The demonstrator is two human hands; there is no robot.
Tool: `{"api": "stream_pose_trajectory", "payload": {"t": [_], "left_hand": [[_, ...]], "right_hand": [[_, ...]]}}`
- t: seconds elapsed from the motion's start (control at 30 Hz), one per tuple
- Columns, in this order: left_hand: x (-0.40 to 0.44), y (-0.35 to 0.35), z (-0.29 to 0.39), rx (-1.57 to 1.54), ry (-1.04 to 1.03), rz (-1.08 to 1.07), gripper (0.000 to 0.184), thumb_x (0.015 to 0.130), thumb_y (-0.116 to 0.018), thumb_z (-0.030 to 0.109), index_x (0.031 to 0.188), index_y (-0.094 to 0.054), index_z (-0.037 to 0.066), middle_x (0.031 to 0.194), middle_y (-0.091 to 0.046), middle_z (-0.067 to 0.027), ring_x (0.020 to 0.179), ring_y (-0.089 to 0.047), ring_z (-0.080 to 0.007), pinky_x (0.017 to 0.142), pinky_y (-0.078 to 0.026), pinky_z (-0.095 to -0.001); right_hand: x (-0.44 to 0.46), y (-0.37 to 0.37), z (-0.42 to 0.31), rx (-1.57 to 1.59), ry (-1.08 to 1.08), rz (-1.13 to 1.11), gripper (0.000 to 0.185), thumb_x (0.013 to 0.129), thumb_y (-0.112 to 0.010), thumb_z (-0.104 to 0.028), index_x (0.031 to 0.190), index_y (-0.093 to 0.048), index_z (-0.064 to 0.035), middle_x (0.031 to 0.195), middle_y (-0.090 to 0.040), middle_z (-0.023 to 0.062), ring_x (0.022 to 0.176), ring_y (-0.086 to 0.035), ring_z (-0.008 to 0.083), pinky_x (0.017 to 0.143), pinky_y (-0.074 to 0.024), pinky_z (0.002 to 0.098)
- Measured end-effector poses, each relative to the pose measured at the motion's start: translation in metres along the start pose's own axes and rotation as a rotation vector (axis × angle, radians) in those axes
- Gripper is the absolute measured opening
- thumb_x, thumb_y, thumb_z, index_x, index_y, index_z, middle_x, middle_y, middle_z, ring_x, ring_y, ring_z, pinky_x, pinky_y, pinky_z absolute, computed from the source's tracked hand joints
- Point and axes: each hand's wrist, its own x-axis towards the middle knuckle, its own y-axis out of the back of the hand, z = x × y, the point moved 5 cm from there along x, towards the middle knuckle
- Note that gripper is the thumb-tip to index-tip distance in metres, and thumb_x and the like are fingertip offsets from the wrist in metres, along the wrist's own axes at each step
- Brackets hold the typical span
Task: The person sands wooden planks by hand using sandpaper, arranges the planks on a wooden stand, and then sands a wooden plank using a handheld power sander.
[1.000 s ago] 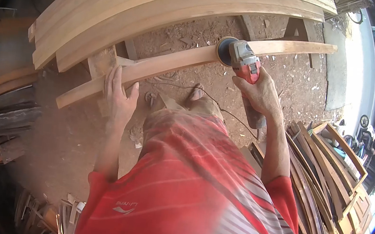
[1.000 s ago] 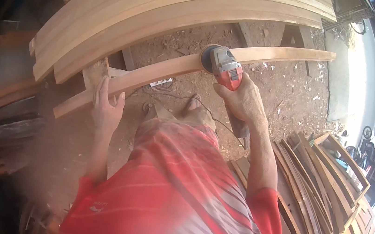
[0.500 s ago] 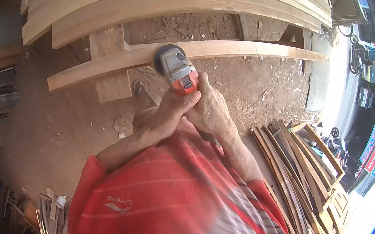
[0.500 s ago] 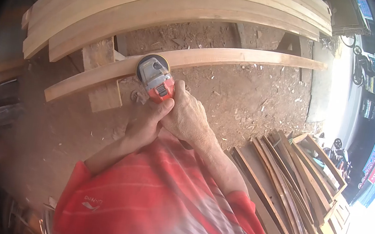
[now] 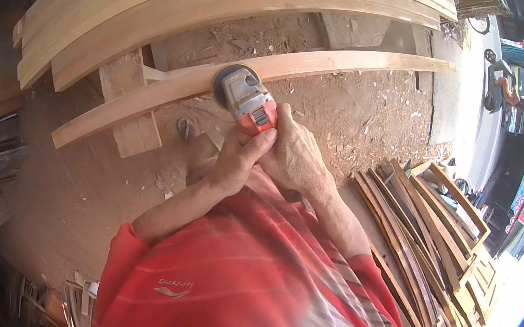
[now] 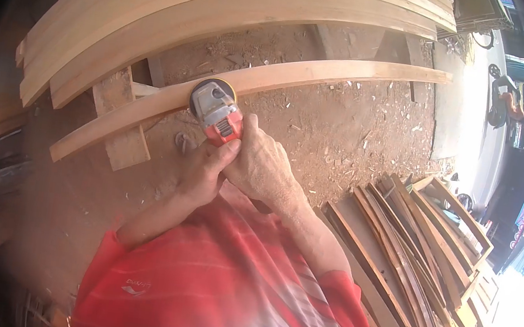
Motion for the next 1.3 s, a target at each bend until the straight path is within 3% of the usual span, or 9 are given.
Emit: {"api": "stream_pose_trajectory", "payload": {"t": [0.13,0.27,0.47,0.53,0.57,0.63,0.9,1.17,1.3], "left_hand": [[0.004,-0.008,-0.001,0.027,-0.049,-0.013,0.034,0.107,-0.062,0.021,0.133,-0.061,0.0,0.121,-0.068,-0.0042,0.11,-0.063,-0.0075,0.095,-0.052,-0.0266],[0.06,-0.065,-0.041,-0.043,0.146,-0.275,0.028,0.107,-0.06,0.02,0.127,-0.065,0.002,0.119,-0.069,-0.0043,0.109,-0.064,-0.0071,0.095,-0.052,-0.0276],[0.114,-0.13,-0.069,0.061,0.208,-0.462,0.044,0.106,-0.06,0.032,0.141,-0.058,0.005,0.124,-0.066,-0.0062,0.114,-0.066,-0.0144,0.093,-0.058,-0.0325],[0.11,-0.123,-0.063,0.063,0.2,-0.443,0.044,0.106,-0.061,0.033,0.14,-0.058,0.006,0.124,-0.067,-0.0061,0.111,-0.067,-0.0133,0.093,-0.057,-0.0313],[0.1,-0.114,-0.056,0.002,0.099,-0.346,0.045,0.105,-0.062,0.033,0.139,-0.058,0.004,0.122,-0.068,-0.0052,0.108,-0.067,-0.0116,0.092,-0.056,-0.0302],[0.075,-0.074,-0.045,-0.016,0.142,-0.275,0.031,0.104,-0.065,0.023,0.127,-0.066,0.003,0.115,-0.069,-0.0034,0.102,-0.064,-0.0091,0.089,-0.053,-0.0285],[-0.014,0.021,0.023,0.002,-0.057,0.039,0.042,0.107,-0.059,0.03,0.137,-0.061,-0.001,0.127,-0.066,-0.0057,0.115,-0.061,-0.0095,0.101,-0.048,-0.0296],[0.102,-0.093,-0.054,0.02,0.036,-0.272,0.032,0.106,-0.062,0.025,0.13,-0.064,0.004,0.118,-0.066,-0.0004,0.108,-0.061,-0.0068,0.096,-0.05,-0.0269],[0.172,-0.177,-0.093,0.124,0.222,-0.472,0.053,0.102,-0.062,0.04,0.139,-0.057,0.003,0.128,-0.066,-0.0127,0.116,-0.068,-0.0233,0.096,-0.058,-0.04]], "right_hand": [[-0.001,0.006,0.006,0.022,0.002,-0.037,0.053,0.088,-0.072,-0.035,0.112,-0.046,0.0044,0.091,-0.069,0.0337,0.089,-0.069,0.0535,0.076,-0.0541,0.0587],[-0.01,0.063,0.065,0.01,-0.204,0.154,0.054,0.087,-0.075,-0.034,0.112,-0.047,0.0052,0.091,-0.07,0.0342,0.091,-0.07,0.0547,0.076,-0.0547,0.0569],[-0.008,0.116,0.125,0.027,-0.294,0.309,0.047,0.09,-0.071,-0.023,0.127,-0.055,0.0021,0.101,-0.072,0.0222,0.09,-0.075,0.0298,0.075,-0.0595,0.0442],[-0.005,0.11,0.116,0.061,-0.296,0.287,0.048,0.09,-0.07,-0.023,0.128,-0.055,0.0017,0.101,-0.072,0.0225,0.091,-0.075,0.0301,0.075,-0.0597,0.0432],[-0.006,0.101,0.104,0.095,-0.279,0.259,0.058,0.085,-0.074,-0.033,0.12,-0.051,0.0066,0.102,-0.071,0.0351,0.099,-0.072,0.0508,0.08,-0.0569,0.0532],[-0.005,0.076,0.07,0.038,-0.213,0.184,0.059,0.088,-0.074,-0.041,0.114,-0.05,0.0064,0.096,-0.069,0.0375,0.098,-0.069,0.0552,0.08,-0.055,0.0562],[0.013,-0.017,-0.02,-0.001,0.126,-0.102,0.041,0.091,-0.064,-0.026,0.109,-0.046,0.0059,0.088,-0.069,0.0342,0.089,-0.07,0.0537,0.078,-0.0547,0.0594],[0.007,0.098,0.09,-0.013,-0.212,0.197,0.05,0.088,-0.071,-0.031,0.12,-0.053,0.0037,0.099,-0.071,0.0329,0.097,-0.072,0.049,0.082,-0.056,0.0536],[0.01,0.167,0.172,0.083,-0.267,0.369,0.055,0.088,-0.073,-0.034,0.125,-0.058,0.0033,0.109,-0.073,0.0273,0.101,-0.074,0.0382,0.085,-0.0573,0.0464]]}}
